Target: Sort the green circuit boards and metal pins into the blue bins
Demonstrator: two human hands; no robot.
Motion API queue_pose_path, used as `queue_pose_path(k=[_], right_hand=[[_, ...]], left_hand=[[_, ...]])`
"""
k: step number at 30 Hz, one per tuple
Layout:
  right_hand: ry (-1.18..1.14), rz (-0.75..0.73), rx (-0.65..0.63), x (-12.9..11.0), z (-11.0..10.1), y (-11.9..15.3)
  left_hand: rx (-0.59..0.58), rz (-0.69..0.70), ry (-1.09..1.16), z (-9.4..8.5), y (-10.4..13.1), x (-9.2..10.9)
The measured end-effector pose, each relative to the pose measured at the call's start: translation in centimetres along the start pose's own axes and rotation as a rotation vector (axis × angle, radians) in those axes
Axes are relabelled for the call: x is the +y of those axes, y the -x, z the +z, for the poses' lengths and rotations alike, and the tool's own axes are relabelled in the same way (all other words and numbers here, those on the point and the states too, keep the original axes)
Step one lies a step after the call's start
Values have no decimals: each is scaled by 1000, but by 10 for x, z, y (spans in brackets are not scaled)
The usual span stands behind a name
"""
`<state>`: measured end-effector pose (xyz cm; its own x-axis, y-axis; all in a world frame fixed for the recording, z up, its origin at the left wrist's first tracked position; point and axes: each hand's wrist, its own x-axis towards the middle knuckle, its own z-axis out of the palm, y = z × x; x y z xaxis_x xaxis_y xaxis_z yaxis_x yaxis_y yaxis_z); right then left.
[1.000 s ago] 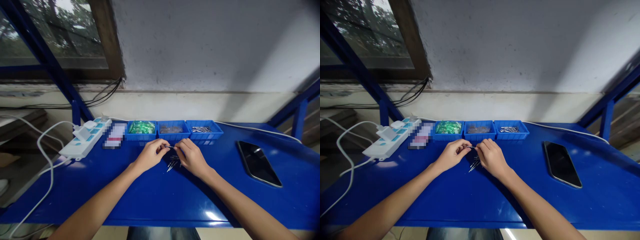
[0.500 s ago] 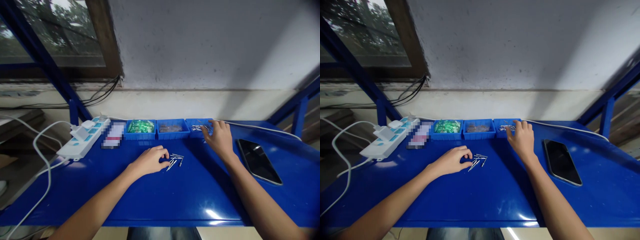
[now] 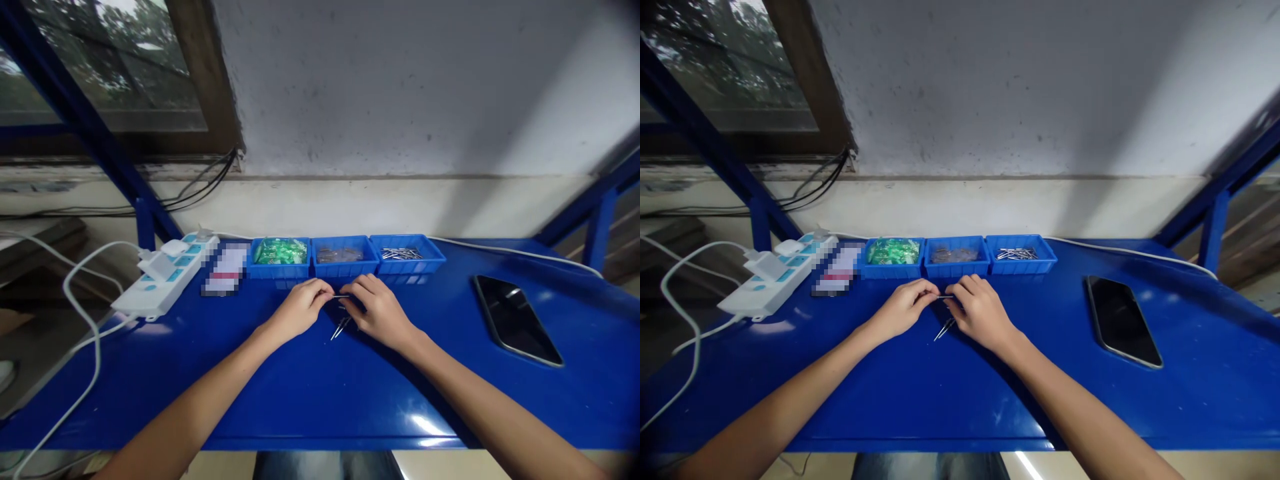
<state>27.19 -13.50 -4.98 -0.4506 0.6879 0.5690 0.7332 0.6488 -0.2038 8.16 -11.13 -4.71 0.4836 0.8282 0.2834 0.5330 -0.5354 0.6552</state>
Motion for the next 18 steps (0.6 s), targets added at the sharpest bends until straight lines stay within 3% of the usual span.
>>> queue_pose_path(k=[7, 12, 15, 18], right_hand=[[16, 5, 29, 3, -7, 0], [-38, 5, 30, -2, -7, 0], [-69, -33, 35, -3, -9, -1], [-46, -38, 126, 9, -19, -2]], left_hand=[[126, -30, 136, 1, 3, 12], [187, 21, 63, 0, 3, 13], [150, 2, 66, -1, 4, 15], [8, -29, 35, 0, 6, 18]])
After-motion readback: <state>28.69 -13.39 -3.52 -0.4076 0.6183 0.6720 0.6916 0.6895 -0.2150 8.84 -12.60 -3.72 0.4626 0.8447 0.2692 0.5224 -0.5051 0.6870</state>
